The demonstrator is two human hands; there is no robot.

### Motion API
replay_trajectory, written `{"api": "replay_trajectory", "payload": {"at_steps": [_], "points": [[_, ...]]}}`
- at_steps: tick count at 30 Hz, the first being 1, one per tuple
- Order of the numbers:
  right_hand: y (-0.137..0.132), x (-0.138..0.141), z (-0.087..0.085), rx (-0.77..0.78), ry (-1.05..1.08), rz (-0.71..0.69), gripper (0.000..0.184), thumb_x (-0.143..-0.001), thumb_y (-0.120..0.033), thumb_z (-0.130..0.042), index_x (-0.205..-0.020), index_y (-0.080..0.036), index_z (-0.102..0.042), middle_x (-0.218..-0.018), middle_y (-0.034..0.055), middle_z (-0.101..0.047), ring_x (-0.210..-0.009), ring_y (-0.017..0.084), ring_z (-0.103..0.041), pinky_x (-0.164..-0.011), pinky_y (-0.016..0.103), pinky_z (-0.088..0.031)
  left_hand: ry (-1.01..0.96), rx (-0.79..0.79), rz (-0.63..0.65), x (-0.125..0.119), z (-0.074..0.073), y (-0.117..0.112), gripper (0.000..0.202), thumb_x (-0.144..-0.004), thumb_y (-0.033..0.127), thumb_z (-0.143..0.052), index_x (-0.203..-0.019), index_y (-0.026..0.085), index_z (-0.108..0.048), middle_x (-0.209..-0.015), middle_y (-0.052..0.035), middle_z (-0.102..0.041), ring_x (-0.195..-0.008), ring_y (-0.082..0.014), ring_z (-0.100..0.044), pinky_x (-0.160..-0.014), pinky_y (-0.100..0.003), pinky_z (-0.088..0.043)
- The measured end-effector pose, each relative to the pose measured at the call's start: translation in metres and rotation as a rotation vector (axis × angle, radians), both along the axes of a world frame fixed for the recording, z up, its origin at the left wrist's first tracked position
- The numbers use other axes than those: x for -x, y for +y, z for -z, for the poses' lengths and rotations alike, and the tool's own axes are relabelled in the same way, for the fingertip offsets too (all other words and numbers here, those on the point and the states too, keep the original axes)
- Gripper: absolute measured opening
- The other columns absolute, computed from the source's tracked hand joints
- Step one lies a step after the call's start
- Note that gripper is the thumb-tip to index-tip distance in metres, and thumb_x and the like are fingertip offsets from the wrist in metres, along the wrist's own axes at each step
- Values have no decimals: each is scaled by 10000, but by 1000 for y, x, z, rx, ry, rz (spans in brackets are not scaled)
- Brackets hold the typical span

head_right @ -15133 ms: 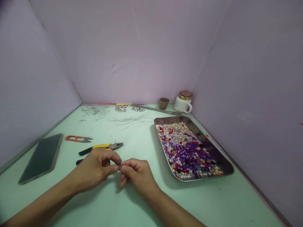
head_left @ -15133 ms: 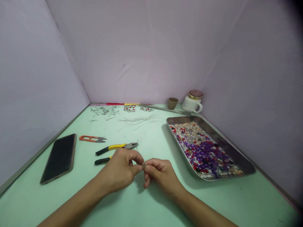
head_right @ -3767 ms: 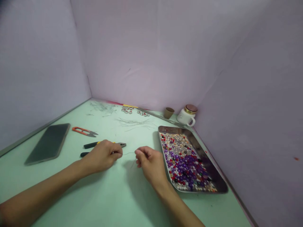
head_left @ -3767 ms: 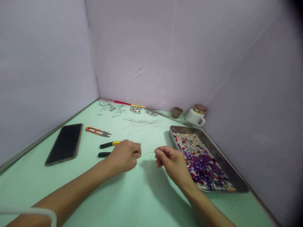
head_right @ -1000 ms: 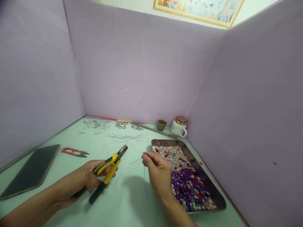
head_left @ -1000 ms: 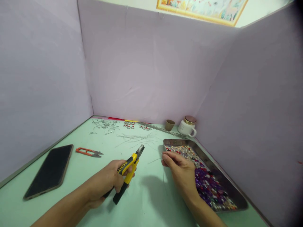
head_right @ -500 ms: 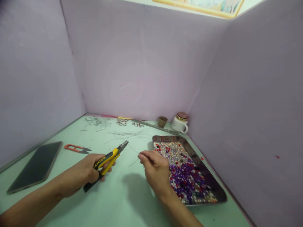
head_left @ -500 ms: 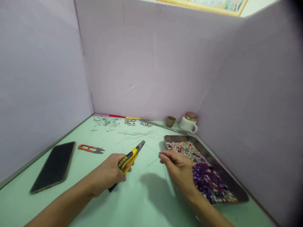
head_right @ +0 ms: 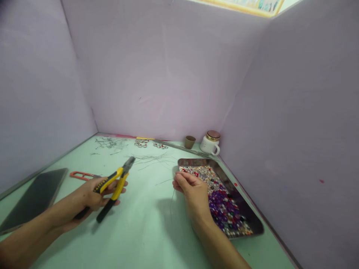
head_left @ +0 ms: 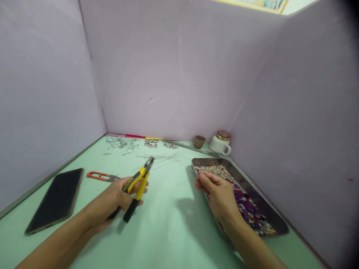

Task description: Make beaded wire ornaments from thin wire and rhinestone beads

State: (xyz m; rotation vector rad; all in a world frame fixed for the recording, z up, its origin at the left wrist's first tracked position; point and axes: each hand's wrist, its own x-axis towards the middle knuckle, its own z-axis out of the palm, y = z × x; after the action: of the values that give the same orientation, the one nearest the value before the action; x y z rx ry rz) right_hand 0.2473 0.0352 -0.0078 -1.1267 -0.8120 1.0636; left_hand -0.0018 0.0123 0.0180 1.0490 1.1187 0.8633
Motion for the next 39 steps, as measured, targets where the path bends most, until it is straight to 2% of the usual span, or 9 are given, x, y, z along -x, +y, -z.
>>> {"api": "replay_trajectory", "payload": {"at_steps": [5, 10, 17, 20, 23, 25, 30, 34, 39], "points": [[-7, 4, 3, -128, -382, 12, 131, -566, -268, -687, -666, -185, -701, -643, 31, -673, -587, 175, -606, -580, 311, -516, 87, 61, 258, -22, 9, -22, 382, -487, 9, -427, -807, 185, -541, -761, 15, -541, -723, -151, -500, -628, -253, -377], [-11, 6, 7, -243, -567, -40, 100, -631, -274, -648, -686, -213, -705, -685, 30, -677, -620, 175, -610, -585, 284, -502, 135, 14, 267, -39, 21, -26, 380, -485, 17, -417, -810, 177, -530, -677, 22, -528, -634, -127, -454, -524, -216, -292], [-10, 7, 5, -64, -310, -88, 140, -585, -286, -684, -654, -164, -681, -588, 9, -649, -515, 153, -609, -533, 273, -513, 275, 16, 251, -53, 2, -20, 379, -470, 55, -407, -821, 161, -502, -794, -20, -536, -646, -149, -491, -558, -256, -338], [-6, 6, 7, 6, -154, -94, 161, -571, -296, -701, -635, -153, -665, -541, -11, -625, -479, 127, -590, -522, 256, -508, 335, -15, 154, -46, 1, -12, 364, -481, 74, -430, -829, 166, -491, -784, -24, -521, -684, -170, -488, -562, -266, -340], [-3, 3, 9, 41, -22, -94, 176, -549, -290, -722, -641, -151, -664, -517, -21, -615, -474, 112, -579, -537, 257, -515, 264, -5, 69, -35, 1, -5, 372, -494, 76, -435, -847, 181, -488, -851, -18, -504, -790, -184, -493, -645, -278, -362], [-1, 2, 10, 48, 10, -96, 185, -539, -284, -732, -653, -152, -671, -517, -17, -620, -492, 115, -585, -544, 256, -518, 192, 0, 105, -32, -2, -5, 377, -481, 58, -421, -830, 182, -490, -829, -7, -501, -779, -169, -482, -659, -270, -357], [-3, 3, 8, 57, -26, -100, 199, -535, -288, -737, -669, -151, -683, -543, -3, -644, -506, 124, -603, -533, 246, -521, 196, 30, 300, -40, -12, -18, 324, -438, 39, -383, -724, 171, -456, -639, 32, -418, -587, -105, -347, -516, -232, -251], [-6, 6, 7, 46, -88, -122, 185, -528, -275, -739, -660, -155, -690, -543, -4, -650, -495, 122, -604, -539, 246, -523, 203, -14, 359, -47, -2, -24, 297, -445, 50, -388, -707, 174, -450, -607, 45, -375, -543, -91, -304, -487, -225, -224], [-7, 8, 5, 21, -145, -155, 153, -546, -262, -725, -661, -165, -695, -551, -7, -656, -504, 122, -608, -542, 241, -520, 277, -57, 308, -47, 16, -21, 358, -475, 54, -389, -795, 167, -502, -654, 27, -466, -560, -103, -388, -488, -219, -264]]}}
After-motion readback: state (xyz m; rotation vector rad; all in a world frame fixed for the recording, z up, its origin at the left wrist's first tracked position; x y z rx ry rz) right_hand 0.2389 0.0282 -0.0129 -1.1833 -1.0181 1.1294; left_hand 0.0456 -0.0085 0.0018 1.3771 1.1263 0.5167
